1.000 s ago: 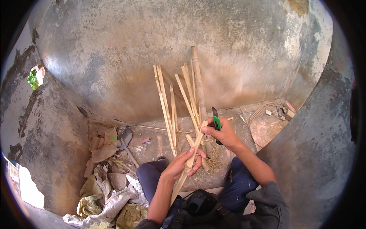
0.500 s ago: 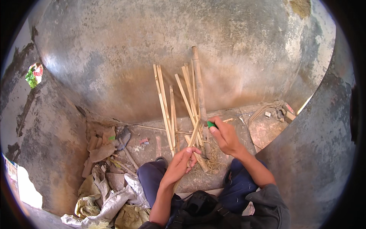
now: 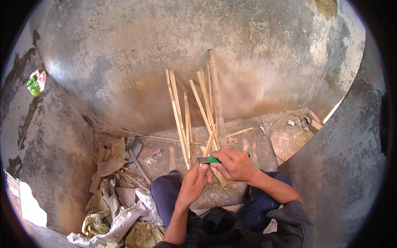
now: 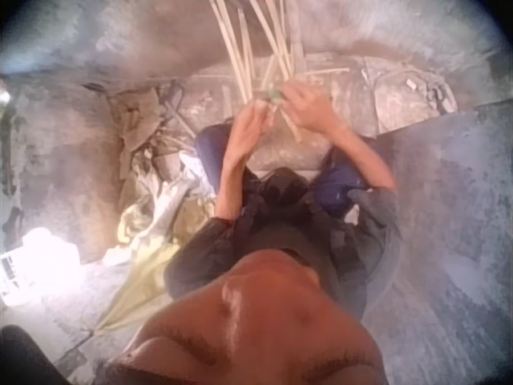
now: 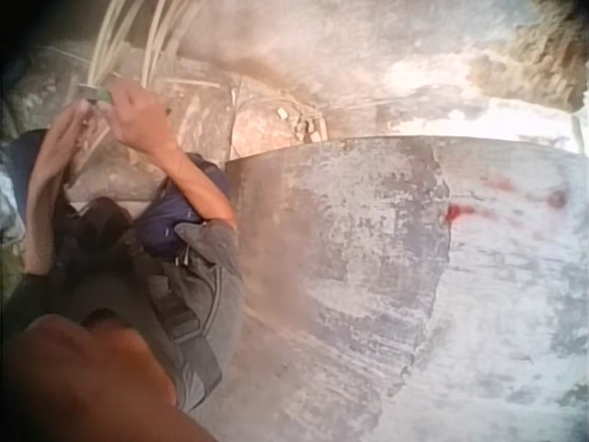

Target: The person trims several bamboo sticks using a small utility knife, shaving off thin strips from the surface of the sticks while sitting on the ground.

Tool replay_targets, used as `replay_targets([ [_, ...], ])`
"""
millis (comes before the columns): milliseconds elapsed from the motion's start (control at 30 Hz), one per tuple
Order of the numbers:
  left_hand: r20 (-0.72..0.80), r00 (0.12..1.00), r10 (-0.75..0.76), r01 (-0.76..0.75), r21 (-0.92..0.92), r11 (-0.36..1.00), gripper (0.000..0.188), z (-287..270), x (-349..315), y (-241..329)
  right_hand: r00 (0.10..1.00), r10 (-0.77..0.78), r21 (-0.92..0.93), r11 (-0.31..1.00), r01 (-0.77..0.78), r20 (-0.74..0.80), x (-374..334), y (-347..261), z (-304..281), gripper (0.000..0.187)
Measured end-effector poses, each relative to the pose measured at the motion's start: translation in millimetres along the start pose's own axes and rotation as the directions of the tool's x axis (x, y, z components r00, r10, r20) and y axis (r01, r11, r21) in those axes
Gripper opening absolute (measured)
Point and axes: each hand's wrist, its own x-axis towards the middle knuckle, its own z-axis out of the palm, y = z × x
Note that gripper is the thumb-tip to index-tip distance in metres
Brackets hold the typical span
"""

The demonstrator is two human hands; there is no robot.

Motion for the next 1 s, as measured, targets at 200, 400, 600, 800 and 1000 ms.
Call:
replay_targets([
  [200, -0.08, 0.992, 0.102, -0.084, 0.203, 0.975, 0.043, 7, -1, 9, 1.0, 0.007, -0.024, 1.0, -0.007, -0.018, -1, -7, -1, 0.025],
  [400, -0.118, 0.981, 0.152, -0.114, 0.28, 0.953, 0.046, 10, -2, 5, 0.999, 0.005, -0.055, 0.998, -0.007, -0.047, 0, -11, -4, 0.025],
  [600, -0.111, 0.986, 0.122, -0.093, 0.237, 0.967, 0.044, 11, -3, 7, 0.998, -0.002, -0.081, 0.997, -0.004, -0.068, -1, -10, -4, 0.024],
  [800, -0.114, 0.984, 0.135, -0.106, 0.236, 0.966, 0.043, 13, -5, 18, 0.997, -0.003, -0.097, 0.995, -0.005, -0.075, 0, -10, -5, 0.021],
  [1000, -0.106, 0.99, 0.096, -0.07, 0.221, 0.973, 0.039, 11, -5, 21, 0.998, 0.0, -0.132, 0.991, -0.008, -0.061, 3, -9, -9, 0.021],
])
